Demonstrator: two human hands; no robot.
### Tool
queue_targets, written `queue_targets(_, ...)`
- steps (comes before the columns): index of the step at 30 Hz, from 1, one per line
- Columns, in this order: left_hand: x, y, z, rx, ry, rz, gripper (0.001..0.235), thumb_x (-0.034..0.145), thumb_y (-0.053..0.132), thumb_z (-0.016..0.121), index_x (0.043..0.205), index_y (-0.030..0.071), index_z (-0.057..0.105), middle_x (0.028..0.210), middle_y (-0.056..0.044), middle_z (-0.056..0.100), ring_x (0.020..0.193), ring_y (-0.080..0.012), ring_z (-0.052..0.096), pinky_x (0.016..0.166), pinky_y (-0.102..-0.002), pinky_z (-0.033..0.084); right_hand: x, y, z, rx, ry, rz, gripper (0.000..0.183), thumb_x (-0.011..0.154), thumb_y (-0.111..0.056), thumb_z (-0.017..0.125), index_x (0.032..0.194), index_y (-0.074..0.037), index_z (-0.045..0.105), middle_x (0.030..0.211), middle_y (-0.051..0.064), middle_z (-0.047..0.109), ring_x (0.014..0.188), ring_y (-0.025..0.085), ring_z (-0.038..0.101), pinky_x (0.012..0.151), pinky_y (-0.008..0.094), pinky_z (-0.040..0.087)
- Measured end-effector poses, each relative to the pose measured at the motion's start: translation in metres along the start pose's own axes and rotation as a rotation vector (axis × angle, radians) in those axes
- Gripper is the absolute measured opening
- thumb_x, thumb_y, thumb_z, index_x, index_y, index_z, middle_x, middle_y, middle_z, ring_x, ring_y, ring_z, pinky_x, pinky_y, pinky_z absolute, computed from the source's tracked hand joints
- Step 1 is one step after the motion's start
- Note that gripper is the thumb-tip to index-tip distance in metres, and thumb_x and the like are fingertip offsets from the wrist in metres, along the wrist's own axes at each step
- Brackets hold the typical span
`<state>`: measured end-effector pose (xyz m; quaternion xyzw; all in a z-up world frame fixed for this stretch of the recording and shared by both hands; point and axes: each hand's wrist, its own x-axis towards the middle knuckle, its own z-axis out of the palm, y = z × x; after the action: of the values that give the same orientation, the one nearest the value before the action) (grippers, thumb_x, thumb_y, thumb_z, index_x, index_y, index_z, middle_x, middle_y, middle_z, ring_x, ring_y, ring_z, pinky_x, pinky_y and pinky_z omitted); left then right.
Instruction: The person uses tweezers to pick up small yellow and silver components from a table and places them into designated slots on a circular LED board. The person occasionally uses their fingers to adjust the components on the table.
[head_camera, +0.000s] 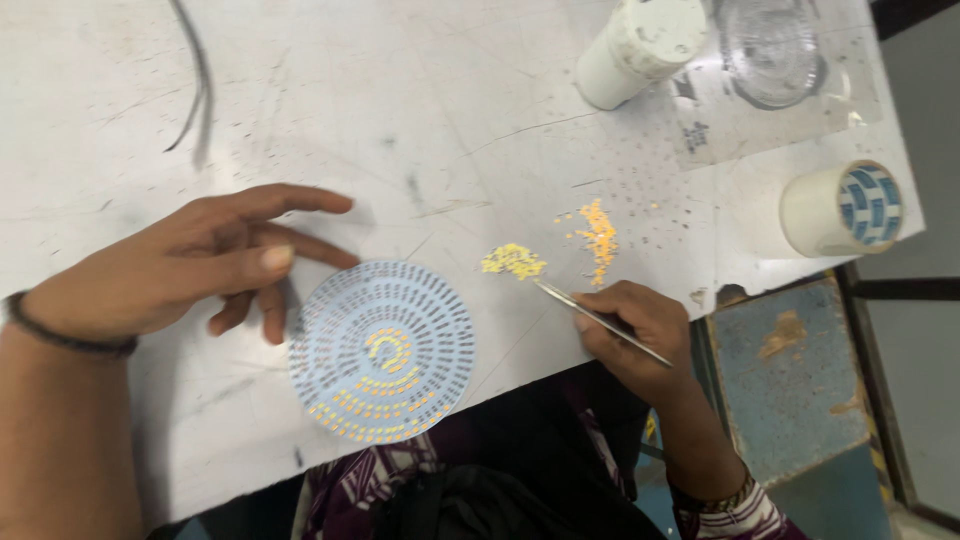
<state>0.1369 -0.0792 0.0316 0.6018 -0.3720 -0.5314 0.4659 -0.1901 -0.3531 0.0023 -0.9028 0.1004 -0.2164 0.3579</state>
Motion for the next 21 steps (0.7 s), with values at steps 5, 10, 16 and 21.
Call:
queue_targets(5, -0.003, 0.003, 0.003, -0.007, -0.048, 0.1, 0.066, 0.091, 0.04, 0.058, 0.145, 0.004, 0.045, 0.118, -0.019, 0.076, 0.056, -0.0128, 0.074, 0.034, -0.018, 0.048, -0.003, -0.022, 0.023, 0.098, 0.033, -0.006, 0.011, 0.09, -0.007, 0.071, 0.094, 0.002, 0.068, 0.076, 0.007, 0.064, 0.061, 0.013, 0.058, 0.056, 0.026, 0.045)
queue_targets(10, 0.0, 0.006, 0.01, 0.024, -0.005, 0.028, 0.072, 0.086, 0.042, 0.06, 0.146, 0.004, 0.045, 0.117, -0.02, 0.077, 0.053, -0.0173, 0.075, 0.032, -0.02, 0.049, -0.007, -0.05, 0.055, 0.121, -0.13, -0.204, 0.014, 0.078, -0.003, 0.074, 0.091, 0.0, 0.07, 0.071, 0.007, 0.063, 0.059, 0.015, 0.06, 0.054, 0.027, 0.047)
queue_targets(16, -0.001, 0.006, 0.013, 0.018, 0.039, 0.014, 0.074, 0.084, 0.044, 0.062, 0.145, 0.004, 0.047, 0.115, -0.021, 0.078, 0.051, -0.0182, 0.075, 0.032, -0.02, 0.046, -0.011, -0.067, 0.075, 0.07, -0.082, -0.244, 0.017, 0.075, 0.001, 0.077, 0.09, 0.003, 0.069, 0.066, 0.006, 0.06, 0.054, 0.015, 0.057, 0.049, 0.028, 0.044)
queue_targets(21, 0.0, 0.004, 0.013, 0.038, 0.047, 0.03, 0.074, 0.084, 0.045, 0.062, 0.144, 0.004, 0.048, 0.112, -0.02, 0.079, 0.051, -0.0182, 0.075, 0.031, -0.02, 0.046, -0.01, -0.066, 0.074, 0.067, -0.113, -0.238, 0.018, 0.075, 0.0, 0.075, 0.092, 0.003, 0.069, 0.068, 0.007, 0.062, 0.056, 0.015, 0.059, 0.05, 0.027, 0.045)
